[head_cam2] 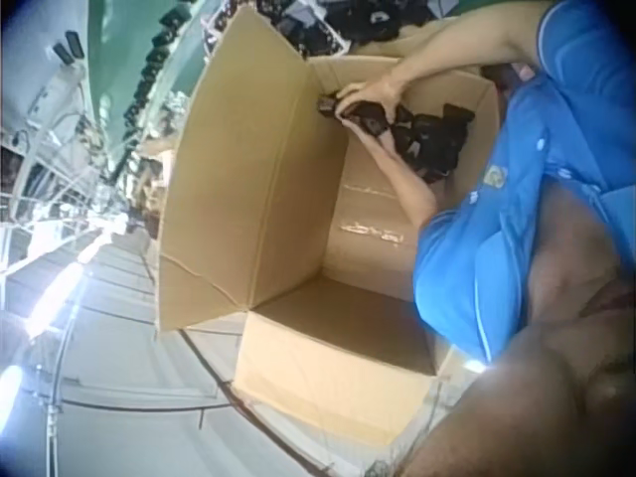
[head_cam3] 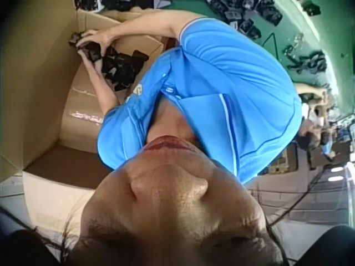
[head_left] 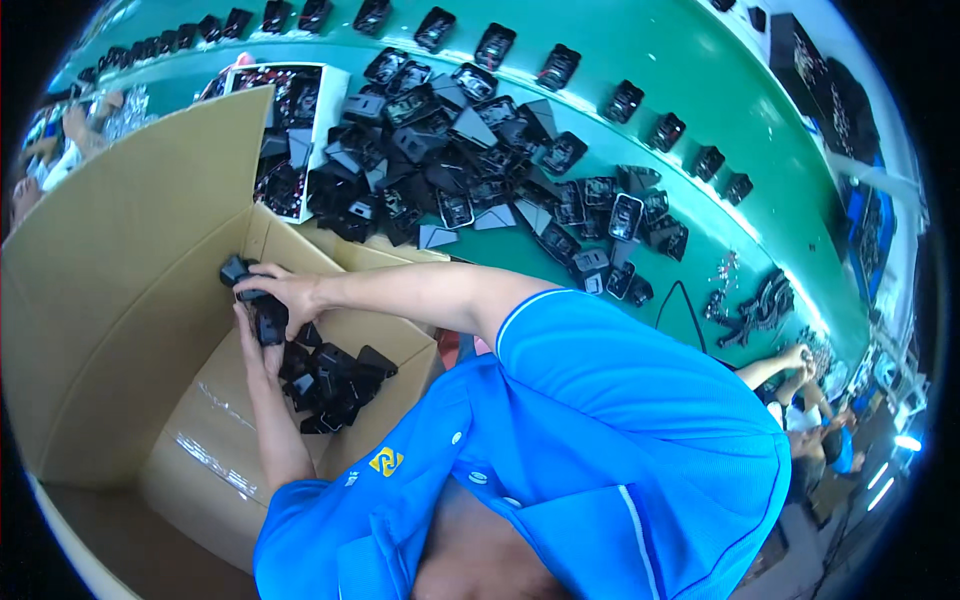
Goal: The recorder takes small electronic components out of a cardboard box, inspects them, and organizes them on a green assembly line workbench.
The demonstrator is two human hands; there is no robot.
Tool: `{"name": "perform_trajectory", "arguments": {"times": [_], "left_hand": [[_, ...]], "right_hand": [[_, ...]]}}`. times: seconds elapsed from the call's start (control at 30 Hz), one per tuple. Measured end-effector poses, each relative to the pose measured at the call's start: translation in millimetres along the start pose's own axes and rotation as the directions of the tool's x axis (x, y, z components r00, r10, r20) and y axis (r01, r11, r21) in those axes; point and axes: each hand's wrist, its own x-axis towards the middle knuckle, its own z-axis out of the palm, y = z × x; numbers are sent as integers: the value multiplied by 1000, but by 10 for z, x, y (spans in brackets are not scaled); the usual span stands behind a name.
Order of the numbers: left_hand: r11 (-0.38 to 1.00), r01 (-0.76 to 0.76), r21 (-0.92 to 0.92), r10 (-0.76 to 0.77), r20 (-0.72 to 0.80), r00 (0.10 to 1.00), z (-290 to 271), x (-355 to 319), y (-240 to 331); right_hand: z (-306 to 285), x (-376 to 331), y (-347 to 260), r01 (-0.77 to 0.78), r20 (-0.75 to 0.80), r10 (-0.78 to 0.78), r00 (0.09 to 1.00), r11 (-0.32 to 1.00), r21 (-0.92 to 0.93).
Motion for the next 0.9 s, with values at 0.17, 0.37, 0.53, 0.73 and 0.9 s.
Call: {"name": "perform_trajectory", "arguments": {"times": [0.17, 0.37, 0.53, 0.73, 0.9], "left_hand": [[992, 2, 128, -1, -6, 1000, 125, -233, -24], [941, -2, 339, -50, 146, 988, 973, -619, 224], [862, -76, 502, -73, 270, 960, 2076, -677, 268], [811, -91, 578, -251, 484, 839, 3271, -344, -468], [787, -13, 617, -415, 544, 729, 4133, -207, -1195]], "right_hand": [[-56, -309, -119, 16, 22, -17, 1000, 996, 85], [-430, -884, -630, 125, -91, -113, 989, 981, 145], [-1031, -1510, -906, 255, -292, -247, 924, 967, -9], [-1765, -2820, -1057, 47, -536, -148, 831, 979, -199], [-2088, -3702, -850, -107, -716, -29, 697, 984, -144]]}}
